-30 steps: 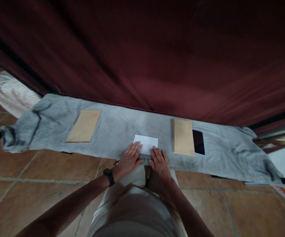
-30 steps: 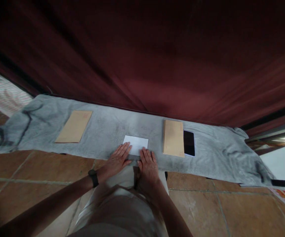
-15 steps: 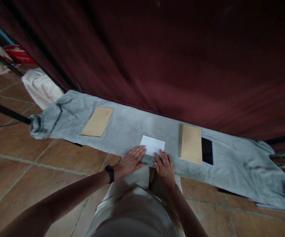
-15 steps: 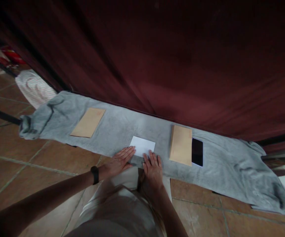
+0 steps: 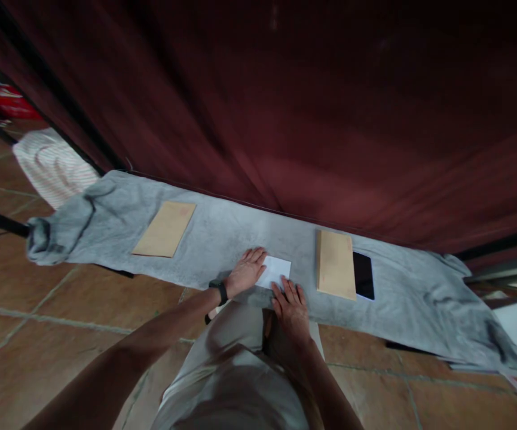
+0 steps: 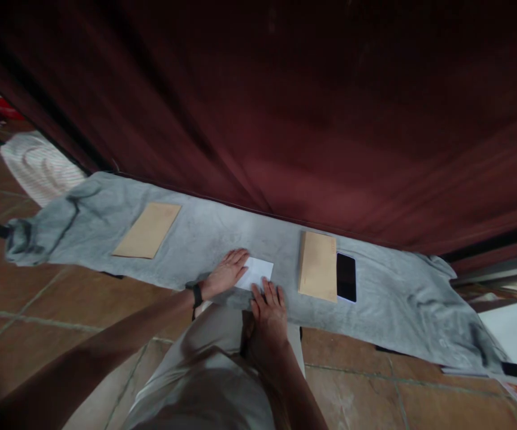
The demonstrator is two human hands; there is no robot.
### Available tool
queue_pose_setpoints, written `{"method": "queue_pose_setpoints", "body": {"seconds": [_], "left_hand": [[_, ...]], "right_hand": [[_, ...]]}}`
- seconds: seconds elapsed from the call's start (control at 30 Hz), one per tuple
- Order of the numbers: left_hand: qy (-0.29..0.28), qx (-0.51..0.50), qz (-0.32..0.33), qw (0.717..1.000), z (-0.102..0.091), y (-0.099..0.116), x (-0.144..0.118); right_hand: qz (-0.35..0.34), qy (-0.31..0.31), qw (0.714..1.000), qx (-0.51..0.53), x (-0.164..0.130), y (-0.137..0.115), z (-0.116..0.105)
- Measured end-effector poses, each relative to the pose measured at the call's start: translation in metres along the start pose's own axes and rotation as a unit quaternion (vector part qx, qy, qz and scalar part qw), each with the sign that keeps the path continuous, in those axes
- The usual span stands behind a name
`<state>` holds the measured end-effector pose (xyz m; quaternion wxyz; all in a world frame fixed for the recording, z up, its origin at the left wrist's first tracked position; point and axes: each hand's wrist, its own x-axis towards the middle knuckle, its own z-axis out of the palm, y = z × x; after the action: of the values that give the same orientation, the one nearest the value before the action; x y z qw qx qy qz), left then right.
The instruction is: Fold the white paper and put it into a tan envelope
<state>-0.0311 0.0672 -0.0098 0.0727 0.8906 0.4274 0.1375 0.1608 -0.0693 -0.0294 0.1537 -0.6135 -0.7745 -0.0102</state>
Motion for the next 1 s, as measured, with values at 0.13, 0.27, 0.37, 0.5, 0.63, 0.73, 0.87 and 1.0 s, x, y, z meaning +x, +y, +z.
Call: {"method": "queue_pose_setpoints", "body": {"seconds": [0.13,0.27,0.37,0.5,0.63,0.73,0.87,1.0], "left_hand": [[-0.014,-0.003,0.005,1.0,-0.007,-0.004,0.004],[-0.044,-0.014,-0.014,0.999,-0.017,-0.006,0.017],[-0.056,-0.024,-0.028,0.998,-0.02,-0.007,0.028],[-0.053,-0.038,-0.038,0.997,-0.02,-0.007,0.032],[-0.042,-0.034,-0.052,0.997,-0.019,-0.003,0.025],[-0.04,-0.023,-0.047,0.998,-0.018,0.002,0.017],[-0.015,-0.019,-0.014,1.0,-0.013,0.005,0.004],[0.006,-0.009,-0.006,1.0,-0.006,0.004,-0.007]], "right_hand": [[-0.001,0.003,1.0,0.006,0.0,0.0,0.0],[0.003,0.002,1.0,0.014,0.0,-0.001,-0.002],[0.006,0.002,1.0,0.014,0.001,-0.002,-0.004],[0.004,0.0,1.0,0.019,0.001,-0.002,-0.006],[0.01,0.001,1.0,0.024,0.0,-0.003,-0.004],[0.014,0.005,1.0,0.024,0.0,-0.003,-0.002],[0.016,0.006,1.0,0.023,0.001,-0.003,-0.002],[0.018,0.004,1.0,0.017,0.002,-0.004,-0.003]]}}
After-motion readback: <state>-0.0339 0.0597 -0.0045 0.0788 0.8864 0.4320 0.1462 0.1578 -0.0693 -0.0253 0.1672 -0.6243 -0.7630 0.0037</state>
